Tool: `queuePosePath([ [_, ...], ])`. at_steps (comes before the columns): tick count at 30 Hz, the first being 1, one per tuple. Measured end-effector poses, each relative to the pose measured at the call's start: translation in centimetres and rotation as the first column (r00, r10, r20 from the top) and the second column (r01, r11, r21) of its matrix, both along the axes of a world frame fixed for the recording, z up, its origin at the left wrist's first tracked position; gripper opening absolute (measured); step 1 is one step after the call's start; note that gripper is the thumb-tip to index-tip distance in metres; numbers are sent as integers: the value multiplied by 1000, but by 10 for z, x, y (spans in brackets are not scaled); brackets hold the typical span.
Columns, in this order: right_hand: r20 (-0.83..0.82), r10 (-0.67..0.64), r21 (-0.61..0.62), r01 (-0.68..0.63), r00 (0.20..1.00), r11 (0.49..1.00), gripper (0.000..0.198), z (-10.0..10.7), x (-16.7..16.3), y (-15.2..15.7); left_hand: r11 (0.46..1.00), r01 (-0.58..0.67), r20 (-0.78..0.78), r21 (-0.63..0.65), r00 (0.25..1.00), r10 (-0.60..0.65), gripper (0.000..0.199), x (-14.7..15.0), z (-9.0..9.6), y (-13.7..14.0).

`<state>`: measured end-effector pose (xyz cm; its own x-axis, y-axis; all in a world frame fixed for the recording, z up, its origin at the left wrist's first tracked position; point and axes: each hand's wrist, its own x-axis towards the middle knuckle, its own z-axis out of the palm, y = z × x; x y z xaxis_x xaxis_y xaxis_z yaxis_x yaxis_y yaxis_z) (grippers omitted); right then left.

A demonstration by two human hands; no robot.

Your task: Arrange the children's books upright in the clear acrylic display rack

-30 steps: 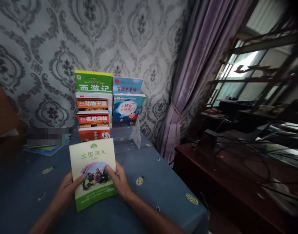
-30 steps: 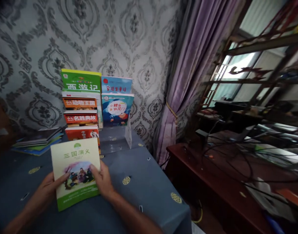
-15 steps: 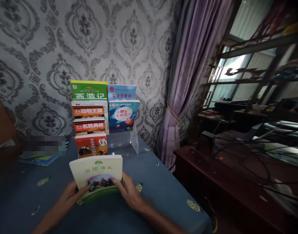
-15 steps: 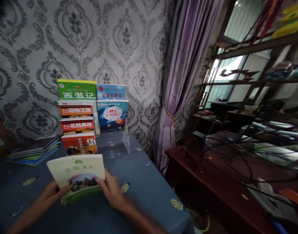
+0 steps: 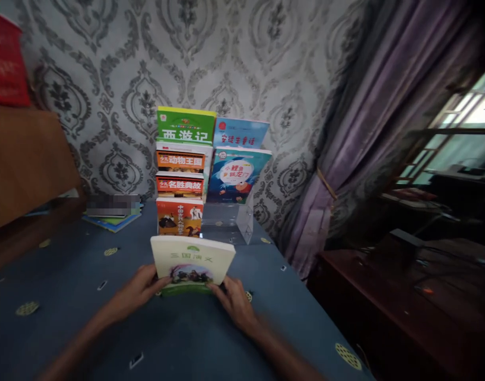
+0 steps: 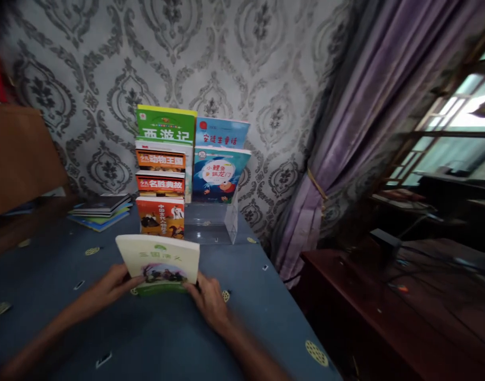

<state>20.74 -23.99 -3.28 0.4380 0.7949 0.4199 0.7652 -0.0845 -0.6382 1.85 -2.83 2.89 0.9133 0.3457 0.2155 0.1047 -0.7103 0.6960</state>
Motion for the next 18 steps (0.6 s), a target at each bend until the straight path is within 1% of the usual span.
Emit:
queuePosePath([
  [2, 21, 9, 33, -10, 1000, 999, 30, 0, 0, 1, 999, 40, -11, -7, 999, -40, 44, -2, 0, 0],
  [4, 19, 19, 46, -20, 1000, 999, 28, 2, -1, 1, 1000, 23, -23, 7, 999, -23, 45, -4, -3, 1],
  [7, -6, 31, 21, -31, 999, 999, 25, 6, -3, -1, 998, -30, -34, 56, 999, 32, 45, -7, -9, 4],
  [10, -7, 33, -2, -33, 999, 999, 26, 8, -3, -3, 997, -11, -22, 70, 1000, 13, 45, -6, -10, 5],
  [12, -10, 36, -24, -36, 999, 999, 27, 8, -2, -3, 998, 6, -21, 65, 1000, -5, 45, -3, -8, 4],
  [16, -27, 2, -44, -3, 1000, 999, 31, 6, 0, -4, 998, -39, -68, 50, 997, 43, 45, -2, 0, -1],
  [18, -32, -20, -41, 19, 999, 999, 36, 3, 0, -4, 999, -33, -81, 31, 996, 36, 44, -2, 4, -4],
])
